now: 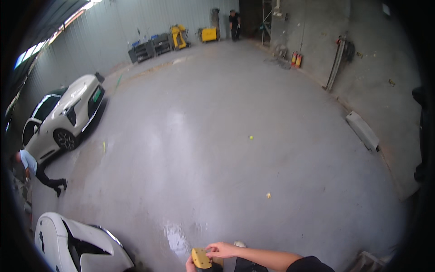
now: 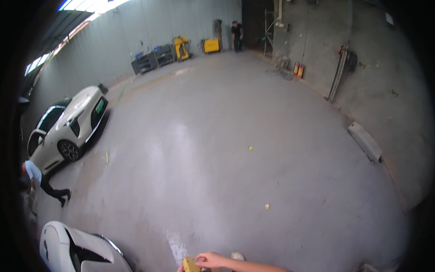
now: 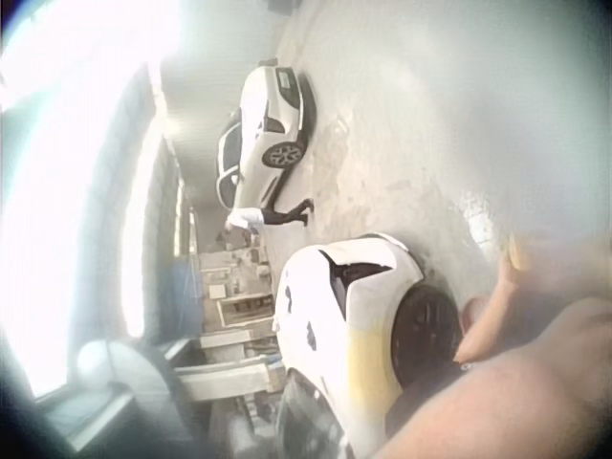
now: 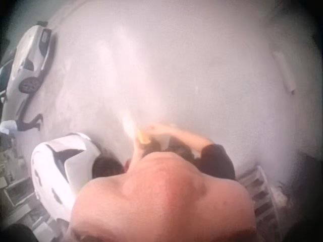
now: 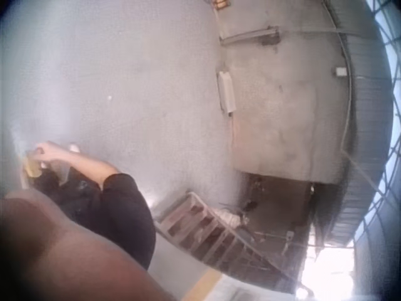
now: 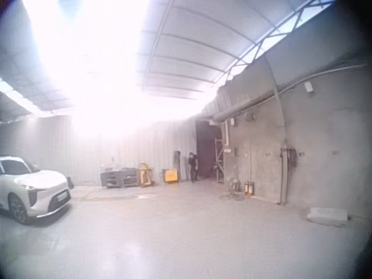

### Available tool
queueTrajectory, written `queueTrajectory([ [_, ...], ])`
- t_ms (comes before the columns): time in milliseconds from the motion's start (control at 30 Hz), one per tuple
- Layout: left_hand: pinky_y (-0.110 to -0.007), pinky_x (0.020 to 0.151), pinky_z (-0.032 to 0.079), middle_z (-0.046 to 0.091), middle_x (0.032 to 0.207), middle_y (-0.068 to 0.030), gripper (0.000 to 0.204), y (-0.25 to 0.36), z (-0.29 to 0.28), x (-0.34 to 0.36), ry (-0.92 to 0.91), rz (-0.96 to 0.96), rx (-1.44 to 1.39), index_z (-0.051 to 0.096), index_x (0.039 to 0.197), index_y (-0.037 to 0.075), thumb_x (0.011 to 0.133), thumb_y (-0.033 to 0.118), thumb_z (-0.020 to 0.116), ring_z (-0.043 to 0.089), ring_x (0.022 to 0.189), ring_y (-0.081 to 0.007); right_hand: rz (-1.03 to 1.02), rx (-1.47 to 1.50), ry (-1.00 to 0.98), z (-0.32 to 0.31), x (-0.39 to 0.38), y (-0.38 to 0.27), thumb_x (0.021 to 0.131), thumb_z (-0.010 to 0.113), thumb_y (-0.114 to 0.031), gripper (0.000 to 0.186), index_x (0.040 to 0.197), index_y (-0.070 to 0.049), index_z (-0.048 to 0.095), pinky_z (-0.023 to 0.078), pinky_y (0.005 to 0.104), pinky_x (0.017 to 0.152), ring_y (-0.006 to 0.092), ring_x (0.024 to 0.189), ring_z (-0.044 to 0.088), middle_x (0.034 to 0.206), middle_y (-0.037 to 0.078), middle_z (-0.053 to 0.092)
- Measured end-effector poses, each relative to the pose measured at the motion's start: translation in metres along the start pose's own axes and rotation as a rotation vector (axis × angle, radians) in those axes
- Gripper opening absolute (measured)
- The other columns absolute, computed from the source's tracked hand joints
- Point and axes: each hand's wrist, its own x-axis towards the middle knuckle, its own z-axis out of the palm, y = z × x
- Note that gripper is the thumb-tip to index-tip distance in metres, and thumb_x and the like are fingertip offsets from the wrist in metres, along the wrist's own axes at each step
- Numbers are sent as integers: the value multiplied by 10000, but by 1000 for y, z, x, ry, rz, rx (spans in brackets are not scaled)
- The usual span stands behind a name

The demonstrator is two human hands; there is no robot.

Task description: The person sands a yellowed section of a white car's front fender using a green sanding block and water from a red bucket. They repeatedly dip the block, sand the panel, and wipe the surface with a yellow sponge.

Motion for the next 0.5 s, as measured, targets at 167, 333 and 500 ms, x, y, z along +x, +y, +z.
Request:
queueTrajectory([
  [167, -536, 1115, 523, 616, 1493, -166, 703, -72, -18, -53, 104, -57, -56, 518, 1555, 123, 991, 486, 730, 601, 1377, -338, -180, -403, 66, 85, -10, 10, 843, 858, -540, 716, 1304, -30, 658, 555, 456, 974, 357, 1109, 712, 1174, 198, 737],
  [333, -438, 1015, 565, 713, 1284, -77, 557, -139, -84, -91, 300, 96, -48, 601, 1436, 100, 983, 348, 809, 672, 1207, -232, -311, -293, -161, 157, -21, 61, 802, 865, -234, 367, 1097, -61, 734, 580, 472, 881, 383, 1005, 735, 1047, 180, 769],
  [500, -431, 796, 629, 746, 1074, -130, 368, -216, -188, -107, 379, 194, -507, 623, 1253, -7, 1001, 243, 723, 743, 935, -238, 265, -297, -72, 232, 1, 167, 984, 643, -102, 297, 1245, -7, 749, 599, 368, 709, 218, 813, 763, 1001, 165, 787],
])
